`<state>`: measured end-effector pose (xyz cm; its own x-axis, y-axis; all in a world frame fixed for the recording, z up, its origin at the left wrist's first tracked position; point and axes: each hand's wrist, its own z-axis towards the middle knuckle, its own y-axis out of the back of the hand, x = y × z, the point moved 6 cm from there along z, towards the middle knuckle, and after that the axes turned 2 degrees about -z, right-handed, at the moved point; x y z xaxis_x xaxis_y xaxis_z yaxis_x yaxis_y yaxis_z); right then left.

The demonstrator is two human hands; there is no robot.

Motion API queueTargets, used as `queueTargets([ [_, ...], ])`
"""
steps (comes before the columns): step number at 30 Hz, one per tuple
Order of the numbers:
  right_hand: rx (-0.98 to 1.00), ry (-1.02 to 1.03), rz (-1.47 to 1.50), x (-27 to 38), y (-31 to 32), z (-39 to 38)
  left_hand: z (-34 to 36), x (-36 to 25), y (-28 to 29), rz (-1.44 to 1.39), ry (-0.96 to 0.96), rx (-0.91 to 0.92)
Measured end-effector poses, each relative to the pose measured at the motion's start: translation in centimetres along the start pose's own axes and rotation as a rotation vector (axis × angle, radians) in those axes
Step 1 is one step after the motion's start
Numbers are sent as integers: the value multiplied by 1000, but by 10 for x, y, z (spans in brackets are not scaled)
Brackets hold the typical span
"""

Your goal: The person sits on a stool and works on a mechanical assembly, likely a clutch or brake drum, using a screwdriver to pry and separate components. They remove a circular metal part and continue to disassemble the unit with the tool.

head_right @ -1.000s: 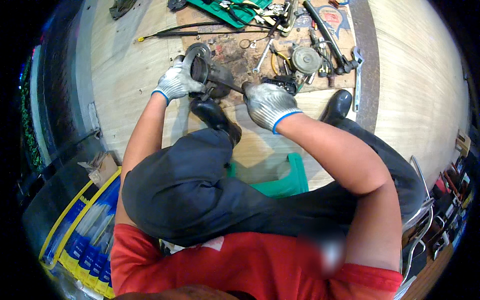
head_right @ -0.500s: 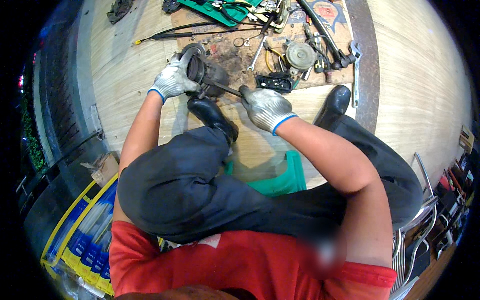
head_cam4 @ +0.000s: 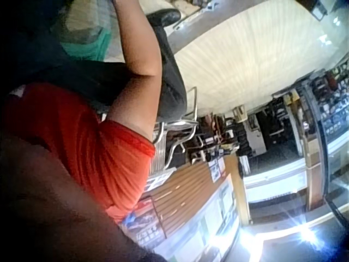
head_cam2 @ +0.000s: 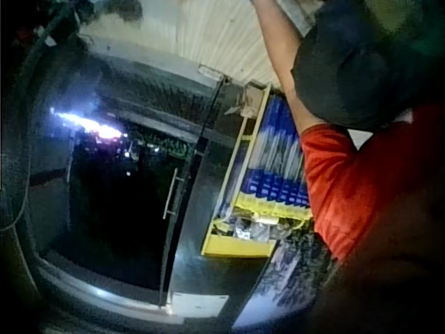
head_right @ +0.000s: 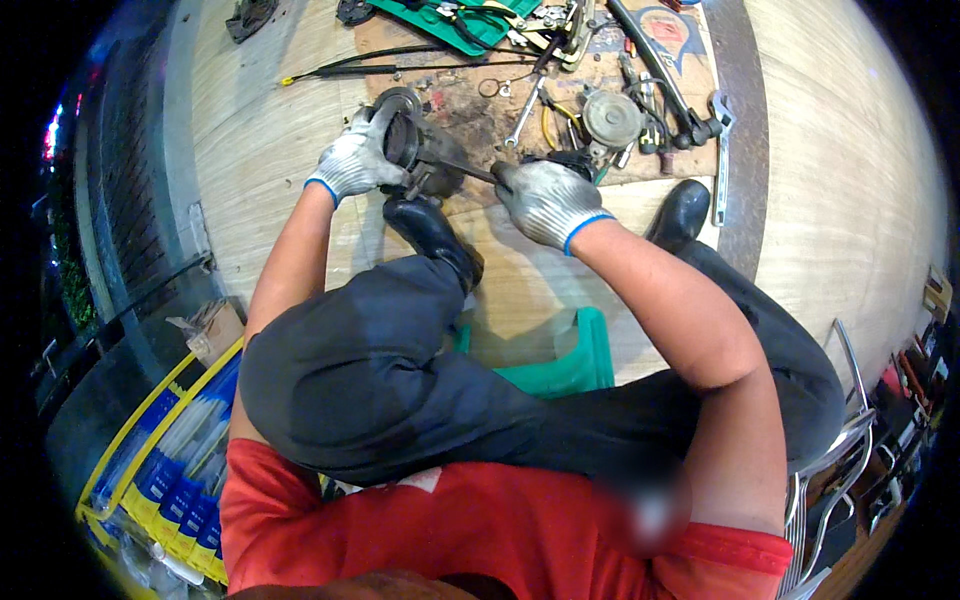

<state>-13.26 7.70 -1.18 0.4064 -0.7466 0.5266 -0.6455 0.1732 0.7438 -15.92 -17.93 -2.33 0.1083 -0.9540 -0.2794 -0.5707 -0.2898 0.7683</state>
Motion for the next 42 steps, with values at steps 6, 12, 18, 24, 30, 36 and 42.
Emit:
queueTargets([
  [6,-29,-4,60,-9,-13,2,0,7,-5,-20,11,11],
  [12,-64,28,91,-14,-19,3,1,9,-5,-39,17,25],
  [18,-65,44,83,-16,-20,4,1,10,-5,-29,10,3],
  [24,-68,44,110,-19,-23,7,-2,6,-1,-24,33,37],
  [30,-9,31,98,-17,-12,9,-2,9,-4,7,57,52],
  [36,-11,61,90,-19,-7,11,-4,6,-1,-37,40,37],
  [42,47,37,36,-20,-4,16,-3,6,0,-10,40,34],
])
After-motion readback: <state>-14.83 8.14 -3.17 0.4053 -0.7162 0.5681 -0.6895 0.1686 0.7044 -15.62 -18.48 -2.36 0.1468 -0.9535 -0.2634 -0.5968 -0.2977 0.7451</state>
